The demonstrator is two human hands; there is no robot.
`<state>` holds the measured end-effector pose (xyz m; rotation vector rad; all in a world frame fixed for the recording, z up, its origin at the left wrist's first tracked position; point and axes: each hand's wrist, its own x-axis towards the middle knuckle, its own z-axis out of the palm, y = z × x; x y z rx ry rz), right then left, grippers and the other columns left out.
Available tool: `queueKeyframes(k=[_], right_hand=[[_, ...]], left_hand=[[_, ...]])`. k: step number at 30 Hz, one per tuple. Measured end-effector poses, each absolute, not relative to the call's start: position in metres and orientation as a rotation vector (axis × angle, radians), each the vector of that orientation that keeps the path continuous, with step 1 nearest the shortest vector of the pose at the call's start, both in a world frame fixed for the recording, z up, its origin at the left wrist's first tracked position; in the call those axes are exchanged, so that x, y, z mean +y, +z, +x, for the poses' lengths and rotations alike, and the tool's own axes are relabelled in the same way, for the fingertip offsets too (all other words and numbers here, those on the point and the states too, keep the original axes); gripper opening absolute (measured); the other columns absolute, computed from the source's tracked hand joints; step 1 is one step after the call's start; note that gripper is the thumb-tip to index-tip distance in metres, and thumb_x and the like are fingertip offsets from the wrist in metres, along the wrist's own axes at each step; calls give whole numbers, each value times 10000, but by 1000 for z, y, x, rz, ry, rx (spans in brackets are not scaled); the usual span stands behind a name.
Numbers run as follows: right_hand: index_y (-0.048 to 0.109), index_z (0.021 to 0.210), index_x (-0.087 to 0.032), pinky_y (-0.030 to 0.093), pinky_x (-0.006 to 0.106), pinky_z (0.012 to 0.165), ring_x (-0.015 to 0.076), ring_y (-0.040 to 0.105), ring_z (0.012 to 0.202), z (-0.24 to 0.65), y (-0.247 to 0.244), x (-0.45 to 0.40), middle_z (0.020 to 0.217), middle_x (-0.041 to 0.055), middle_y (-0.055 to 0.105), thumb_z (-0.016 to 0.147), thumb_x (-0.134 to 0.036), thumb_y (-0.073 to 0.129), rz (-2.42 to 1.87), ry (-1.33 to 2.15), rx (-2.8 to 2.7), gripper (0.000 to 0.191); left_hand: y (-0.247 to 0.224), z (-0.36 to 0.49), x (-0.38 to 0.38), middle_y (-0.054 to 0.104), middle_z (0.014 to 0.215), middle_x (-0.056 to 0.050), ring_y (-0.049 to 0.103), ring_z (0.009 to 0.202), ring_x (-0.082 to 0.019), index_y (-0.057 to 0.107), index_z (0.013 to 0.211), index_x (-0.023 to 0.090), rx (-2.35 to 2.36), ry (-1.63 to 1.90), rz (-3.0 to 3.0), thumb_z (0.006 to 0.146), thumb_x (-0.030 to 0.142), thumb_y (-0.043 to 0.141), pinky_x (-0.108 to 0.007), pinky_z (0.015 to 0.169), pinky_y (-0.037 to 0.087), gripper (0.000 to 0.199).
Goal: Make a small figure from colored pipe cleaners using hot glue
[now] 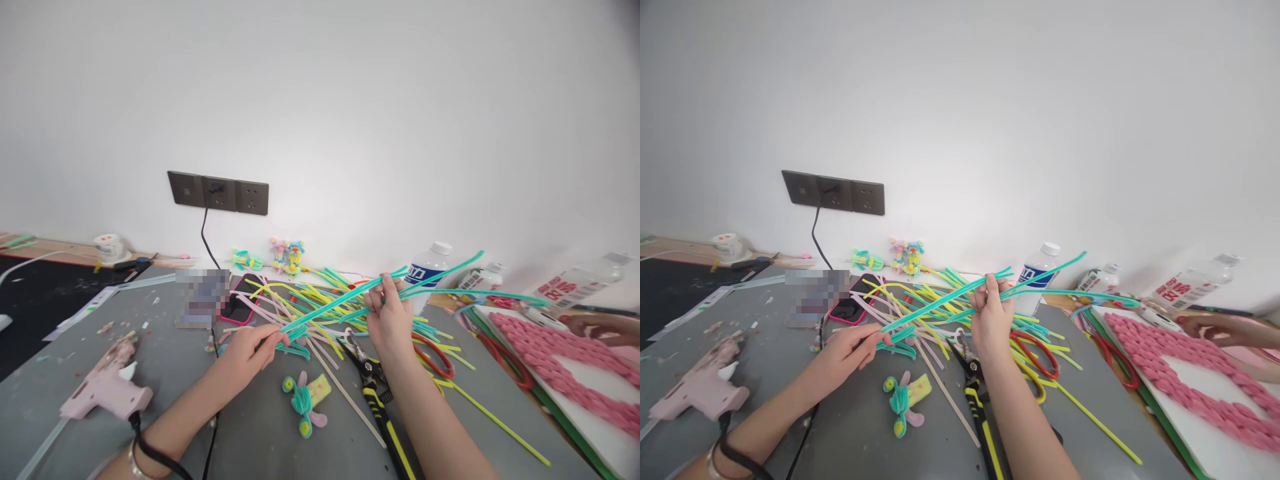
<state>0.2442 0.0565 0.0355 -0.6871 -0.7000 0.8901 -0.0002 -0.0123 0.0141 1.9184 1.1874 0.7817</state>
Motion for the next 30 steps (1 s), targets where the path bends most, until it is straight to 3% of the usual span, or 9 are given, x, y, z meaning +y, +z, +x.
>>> queueKeyframes(k=[7,13,16,19,23,30], right_hand=[[312,683,-228,183,211,415,33,233,401,239,34,53,527,-127,375,702,-389,805,-671,817,-694,519],[330,682,-221,193,202,401,21,220,371,240,30,58,530,-130,419,698,-419,801,-707,935,-656,511],[340,684,-219,200,196,391,18,217,361,239,30,58,529,-131,417,680,-426,810,-732,1065,-664,513],[348,681,-215,187,191,384,13,195,363,239,33,55,544,-127,407,668,-396,824,-688,1174,-716,510],[382,676,-203,175,188,381,12,136,375,239,40,47,566,-121,384,708,-387,797,-644,1301,-833,455],[521,815,-196,181,180,410,23,123,397,221,39,27,567,-121,366,830,-403,691,-543,1559,-1123,268]], left_hand=[[10,-8,-9,568,461,28,574,477,-147,691,951,181,1583,775,2086,964,368,347,-224,576,390,392],[13,-8,-9,533,393,36,559,438,-128,726,785,200,1466,704,2147,959,376,398,-199,565,405,411],[13,-8,-11,672,544,-9,600,501,-130,725,768,185,1245,722,2089,943,407,461,-197,566,418,386],[14,-6,-15,757,735,-78,688,642,-186,726,978,164,939,714,1822,914,529,496,-230,614,476,436],[15,-2,-17,759,905,-168,712,779,-257,668,1170,124,672,733,1494,871,703,406,-316,700,523,702],[10,6,-18,711,1085,-204,691,986,-285,621,1191,108,540,698,1124,898,702,341,-384,863,501,719]])
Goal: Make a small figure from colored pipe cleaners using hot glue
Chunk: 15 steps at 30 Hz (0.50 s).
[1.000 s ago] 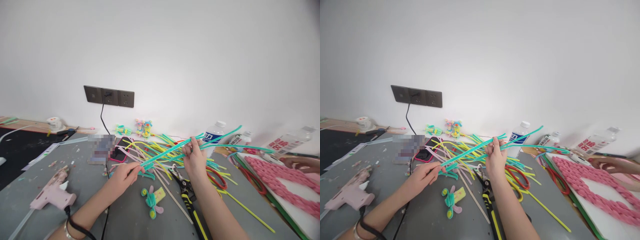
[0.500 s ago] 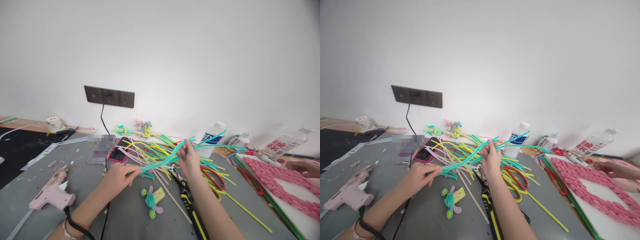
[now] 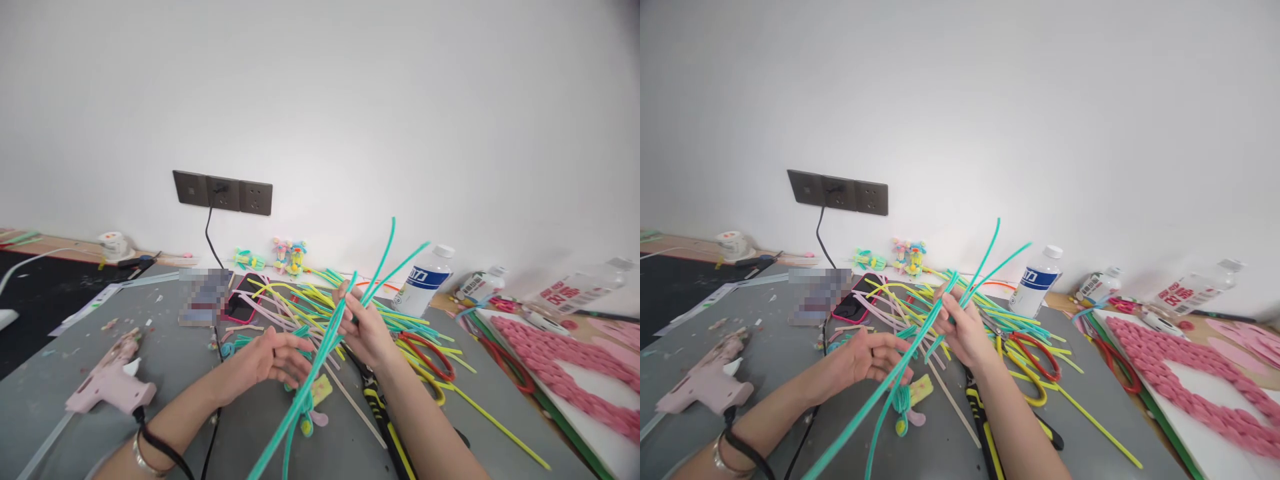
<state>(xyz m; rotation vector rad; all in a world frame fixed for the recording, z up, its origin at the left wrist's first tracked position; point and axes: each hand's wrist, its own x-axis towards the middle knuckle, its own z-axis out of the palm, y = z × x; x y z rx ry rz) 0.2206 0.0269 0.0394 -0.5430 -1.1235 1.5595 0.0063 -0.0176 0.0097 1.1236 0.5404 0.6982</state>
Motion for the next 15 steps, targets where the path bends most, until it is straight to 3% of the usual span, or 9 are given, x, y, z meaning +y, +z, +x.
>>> queueKeyframes(k=[3,5,7,9,15], right_hand=[[541,845,-190,202,186,435,35,174,417,212,35,19,555,-111,387,865,-402,656,-519,1652,-1225,242],[534,840,-189,206,192,448,41,202,428,207,33,14,549,-105,401,865,-417,656,-540,1690,-1278,260],[515,823,-192,209,199,455,44,216,433,203,32,12,552,-100,409,855,-438,664,-568,1720,-1313,289],[505,848,-199,208,204,455,46,212,430,201,33,11,563,-100,413,854,-456,662,-578,1758,-1318,302],[497,938,-220,145,191,412,50,100,421,207,36,18,585,-119,266,888,-572,559,-487,1943,-1196,361]], left_hand=[[12,9,-22,736,1002,-172,708,920,-258,619,1134,128,458,657,1076,865,667,491,-363,834,510,616],[14,10,-26,748,835,-122,713,716,-210,607,1098,142,418,583,1075,853,568,604,-315,704,529,491],[17,9,-28,702,641,-53,620,469,-138,604,1038,144,409,499,1059,871,483,629,-235,526,480,379],[18,9,-28,618,527,6,486,339,-81,607,951,139,432,482,1005,890,439,620,-186,411,394,307],[18,6,-19,409,536,98,250,330,-6,554,855,163,537,726,757,898,368,628,-130,351,231,222]])
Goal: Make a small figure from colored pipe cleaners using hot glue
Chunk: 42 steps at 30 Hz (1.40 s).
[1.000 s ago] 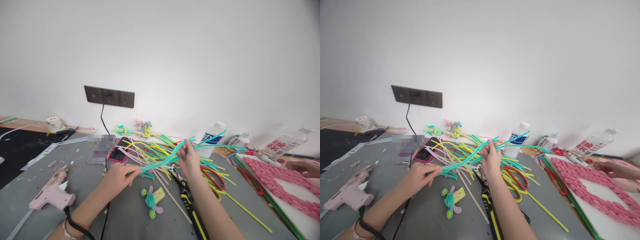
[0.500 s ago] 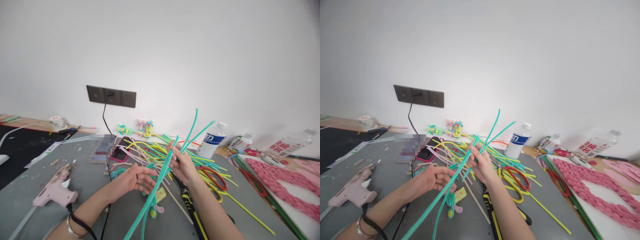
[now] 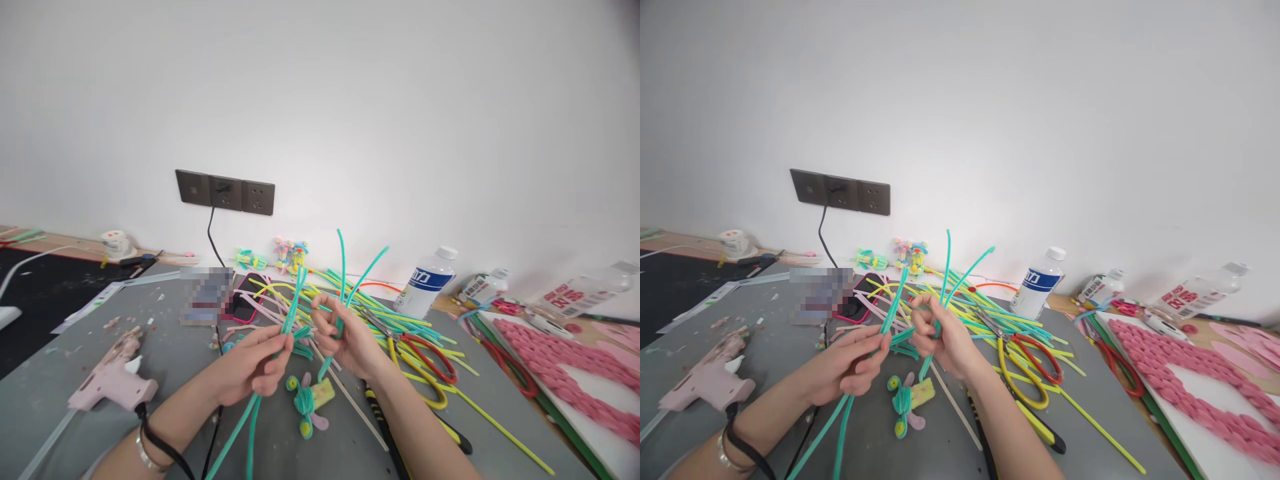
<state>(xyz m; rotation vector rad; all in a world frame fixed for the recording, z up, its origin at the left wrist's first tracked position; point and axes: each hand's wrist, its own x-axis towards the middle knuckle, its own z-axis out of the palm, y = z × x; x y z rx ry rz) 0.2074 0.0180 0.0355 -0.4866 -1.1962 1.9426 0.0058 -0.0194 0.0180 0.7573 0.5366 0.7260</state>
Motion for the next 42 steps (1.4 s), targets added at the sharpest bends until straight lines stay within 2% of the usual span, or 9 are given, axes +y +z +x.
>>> queueKeyframes(k=[5,12,16,22,29,33,36,38,42], right_hand=[[428,754,-207,115,179,393,44,70,409,213,36,14,542,-122,225,886,-661,486,-346,2289,-1338,476],[413,736,-198,146,165,333,18,158,349,206,35,-2,543,-123,283,891,-624,517,-207,2675,-1468,465],[409,744,-200,153,165,346,10,177,341,204,31,-1,536,-129,289,873,-638,533,-261,2650,-1437,474],[411,770,-204,156,168,376,24,149,376,201,24,4,550,-123,297,911,-625,480,-328,2503,-1446,449],[425,757,-199,185,188,411,41,221,387,198,26,3,558,-112,293,914,-610,491,-310,2361,-1429,445],[427,742,-192,206,185,394,40,230,379,197,25,3,551,-106,320,934,-598,460,-317,2351,-1452,450],[428,728,-189,225,177,361,40,285,347,197,20,3,529,-103,337,943,-619,411,-325,2401,-1548,481],[434,728,-188,238,171,347,44,319,337,196,16,3,521,-101,339,938,-634,402,-335,2444,-1605,494],[474,762,-177,247,165,339,38,280,334,197,11,3,506,-107,327,941,-606,432,-455,2470,-1640,467]], left_hand=[[18,3,-13,284,575,114,120,410,-15,545,892,166,588,900,648,839,396,699,-118,366,153,282],[22,3,-12,199,554,121,41,446,-40,571,936,164,555,1078,616,778,498,736,-133,366,148,404],[23,4,-14,192,560,118,48,450,-39,597,978,156,601,1121,693,789,486,726,-134,380,144,401],[21,7,-16,216,552,117,58,440,-39,597,1011,168,607,946,737,844,498,656,-138,384,122,375],[16,8,-17,273,558,110,108,426,-31,593,1037,178,572,893,699,895,381,621,-145,396,169,250],[15,9,-17,352,597,87,205,442,-31,592,1010,168,558,929,696,900,330,611,-149,416,218,197],[14,10,-17,330,607,88,209,461,-34,586,993,158,562,946,724,893,302,624,-147,423,217,180],[14,10,-17,285,593,98,170,458,-34,578,940,156,566,952,757,894,333,630,-148,413,186,191],[12,10,-18,234,560,112,134,449,-33,567,873,153,581,920,844,868,444,654,-155,406,149,304]])
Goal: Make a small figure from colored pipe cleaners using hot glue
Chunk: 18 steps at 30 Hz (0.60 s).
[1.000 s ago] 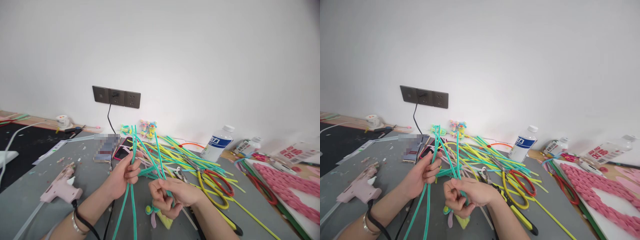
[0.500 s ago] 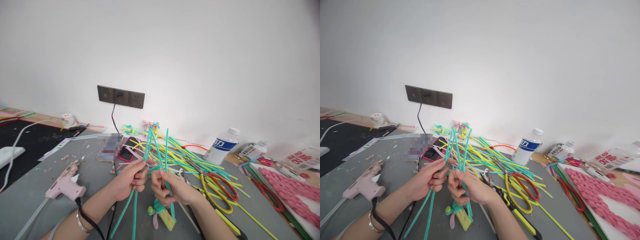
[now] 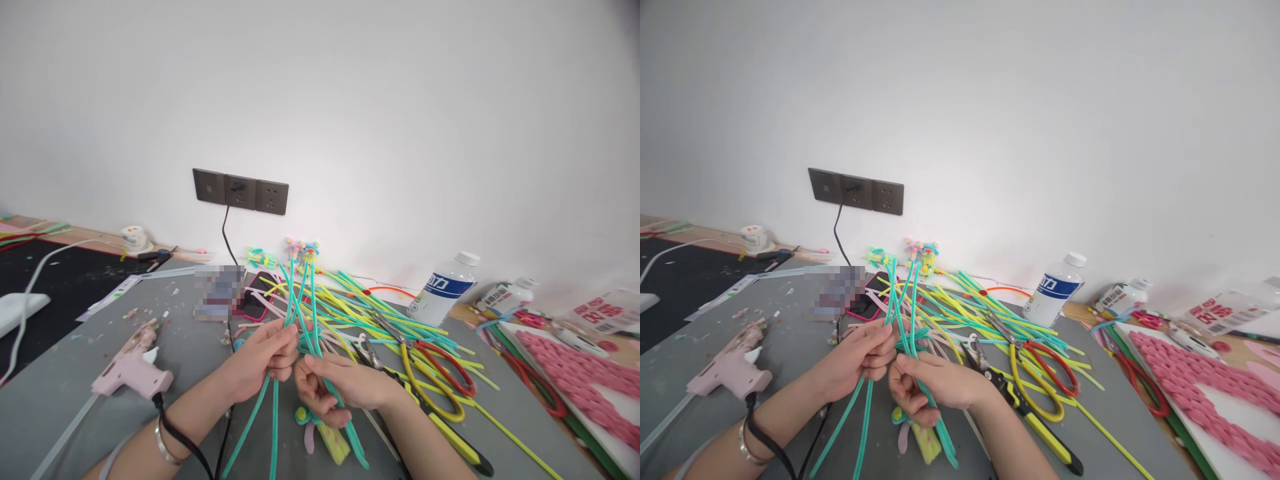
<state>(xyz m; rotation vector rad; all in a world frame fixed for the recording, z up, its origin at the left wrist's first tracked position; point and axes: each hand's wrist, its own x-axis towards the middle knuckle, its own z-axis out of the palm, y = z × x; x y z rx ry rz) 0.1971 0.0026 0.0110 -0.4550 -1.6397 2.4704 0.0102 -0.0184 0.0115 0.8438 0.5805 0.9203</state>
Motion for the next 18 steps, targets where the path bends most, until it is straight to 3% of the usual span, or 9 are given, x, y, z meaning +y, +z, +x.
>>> queueKeyframes(k=[4,7,12,13,15,18], right_hand=[[557,829,-141,281,173,367,42,336,339,199,10,3,511,-103,341,950,-589,435,-527,2409,-1688,480],[605,910,-123,339,192,427,52,415,378,199,11,4,558,-70,441,957,-596,410,-544,2337,-1693,513],[647,912,-114,454,244,697,143,606,769,198,13,11,860,81,640,912,-629,476,-614,2130,-1473,542],[651,906,-112,445,235,711,143,597,800,198,13,13,874,82,636,907,-622,495,-632,2077,-1420,533],[645,869,-118,413,207,627,107,543,672,199,12,18,754,35,596,900,-618,511,-652,2042,-1309,518],[600,776,-149,274,179,433,57,289,411,201,12,22,501,-71,404,899,-627,504,-617,2115,-1172,503]], left_hand=[[10,12,-19,205,518,127,128,447,-30,577,823,139,647,974,837,803,497,710,-151,412,155,382],[12,12,-15,267,528,115,148,449,-24,562,755,136,715,1121,742,761,485,752,-145,408,179,397],[16,8,-6,389,601,64,310,481,-40,446,603,151,656,1302,584,786,374,740,-157,417,305,412],[17,7,-5,410,611,56,344,492,-44,432,589,153,632,1320,562,775,365,749,-159,420,326,425],[18,7,-5,446,620,46,409,509,-56,440,601,156,600,1318,537,773,355,751,-158,412,340,407],[19,7,-9,399,539,78,341,415,-43,530,720,163,563,1238,560,814,352,719,-150,377,303,284]])
